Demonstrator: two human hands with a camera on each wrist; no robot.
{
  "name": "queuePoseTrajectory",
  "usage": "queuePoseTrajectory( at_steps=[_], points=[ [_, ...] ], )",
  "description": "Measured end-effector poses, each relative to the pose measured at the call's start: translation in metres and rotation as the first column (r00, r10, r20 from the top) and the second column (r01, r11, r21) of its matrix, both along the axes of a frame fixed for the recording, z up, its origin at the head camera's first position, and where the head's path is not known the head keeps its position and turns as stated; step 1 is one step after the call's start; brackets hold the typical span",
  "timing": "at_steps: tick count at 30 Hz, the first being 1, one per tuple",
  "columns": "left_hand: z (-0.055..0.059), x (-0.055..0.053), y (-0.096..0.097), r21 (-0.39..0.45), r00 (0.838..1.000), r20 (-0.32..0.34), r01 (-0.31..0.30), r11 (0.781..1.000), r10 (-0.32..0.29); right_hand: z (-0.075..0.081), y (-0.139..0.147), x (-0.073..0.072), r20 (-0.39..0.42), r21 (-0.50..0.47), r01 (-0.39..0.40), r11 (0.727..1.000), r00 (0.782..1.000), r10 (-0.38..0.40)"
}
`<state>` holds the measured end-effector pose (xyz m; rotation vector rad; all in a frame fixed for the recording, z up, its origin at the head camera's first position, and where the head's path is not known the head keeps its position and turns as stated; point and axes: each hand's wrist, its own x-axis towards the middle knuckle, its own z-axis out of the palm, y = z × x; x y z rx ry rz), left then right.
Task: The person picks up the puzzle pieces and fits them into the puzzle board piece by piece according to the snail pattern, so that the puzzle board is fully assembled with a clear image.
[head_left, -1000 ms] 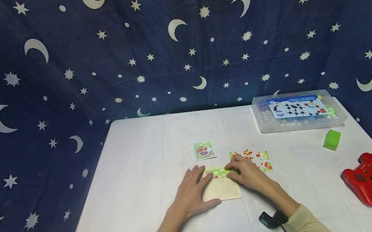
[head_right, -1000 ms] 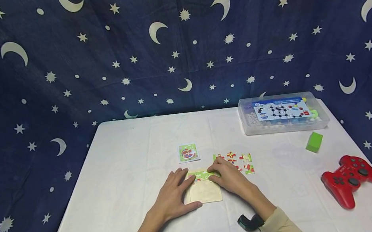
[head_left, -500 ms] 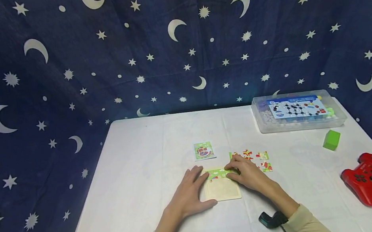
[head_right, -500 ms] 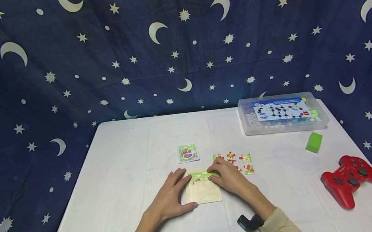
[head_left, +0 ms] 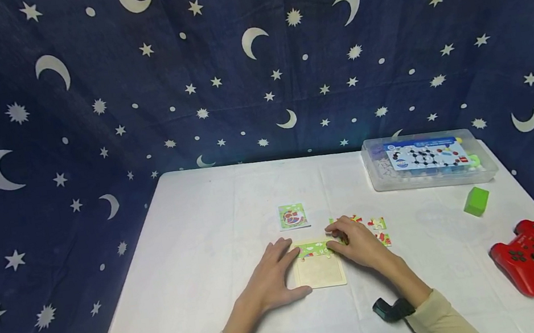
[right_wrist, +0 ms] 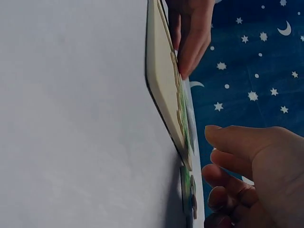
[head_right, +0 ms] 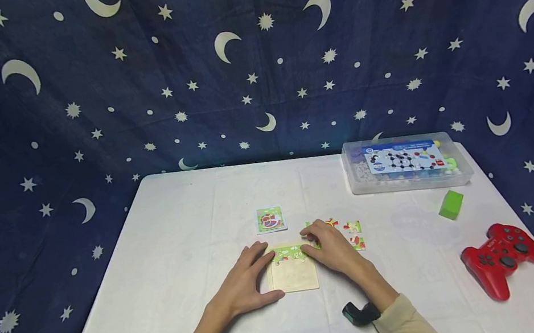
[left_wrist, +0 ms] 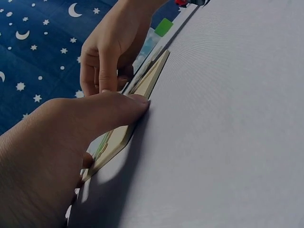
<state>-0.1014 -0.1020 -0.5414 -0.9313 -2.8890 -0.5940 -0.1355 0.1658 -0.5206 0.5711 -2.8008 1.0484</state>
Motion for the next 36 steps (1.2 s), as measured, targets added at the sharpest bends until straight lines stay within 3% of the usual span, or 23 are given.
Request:
queuePoseTrajectory(
  at_steps=[14, 22, 36],
  points=[
    [0.0, 0.001, 0.001, -0.008, 1.0, 0.022, -0.011, 1.0, 0.011, 0.002, 0.011, -0.016, 0.035, 0.012, 0.067, 0.998, 0.997, -0.068],
    [0.0, 0.0, 0.001, -0.012, 1.0, 0.019, -0.016, 1.0, 0.016, 0.004, 0.013, -0.023, 0.032, 0.102, 0.098, 0.99, 0.994, -0.101],
    [0.0, 0.001, 0.001, -0.003, 1.0, 0.013, -0.011, 1.0, 0.011, 0.003, 0.016, -0.03, 0.063, 0.199, 0.06, 0.978, 0.995, -0.074]
  ],
)
